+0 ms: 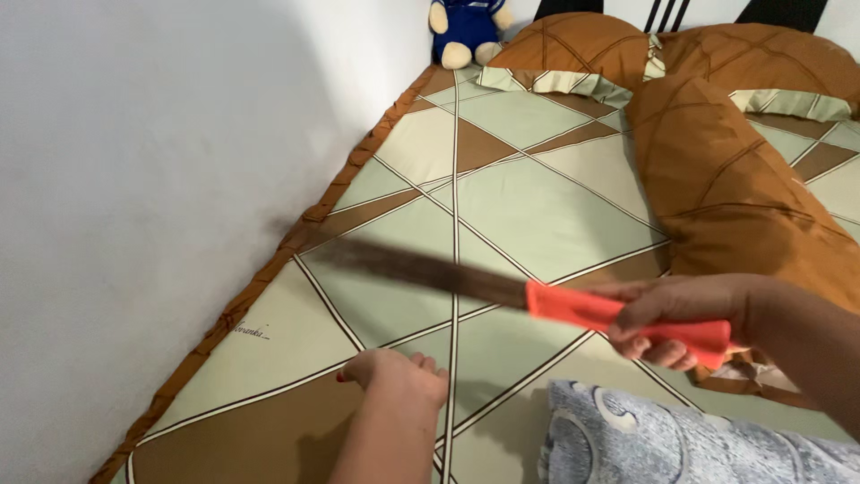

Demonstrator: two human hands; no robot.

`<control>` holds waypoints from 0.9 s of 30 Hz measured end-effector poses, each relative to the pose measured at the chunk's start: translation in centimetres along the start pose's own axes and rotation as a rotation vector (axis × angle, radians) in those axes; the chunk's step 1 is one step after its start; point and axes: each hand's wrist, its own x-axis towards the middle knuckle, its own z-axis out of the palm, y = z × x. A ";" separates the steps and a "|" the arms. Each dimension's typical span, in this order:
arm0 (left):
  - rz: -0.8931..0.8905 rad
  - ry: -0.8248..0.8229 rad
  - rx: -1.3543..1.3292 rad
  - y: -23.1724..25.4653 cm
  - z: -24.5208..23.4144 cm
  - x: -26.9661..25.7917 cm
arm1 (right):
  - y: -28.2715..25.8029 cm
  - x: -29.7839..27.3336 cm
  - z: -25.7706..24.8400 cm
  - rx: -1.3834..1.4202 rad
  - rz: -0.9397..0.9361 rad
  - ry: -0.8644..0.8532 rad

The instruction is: The person sweeps a bed with a small hand broom, moving a pillow and blanket aside to reach the mattress. The person then sweeps the blanket and returns the pillow to its original position.

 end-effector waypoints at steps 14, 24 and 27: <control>0.125 0.128 -0.154 -3.2 -9.6 1.9 | 4.9 2.5 13.2 -0.605 0.163 -0.309; 0.096 -0.251 0.013 -9.0 -6.9 -6.1 | 2.5 -6.3 7.3 -0.287 -0.116 0.132; 0.044 -0.283 0.038 -10.4 -10.4 -5.0 | 5.1 -4.9 7.9 -0.134 -0.147 0.339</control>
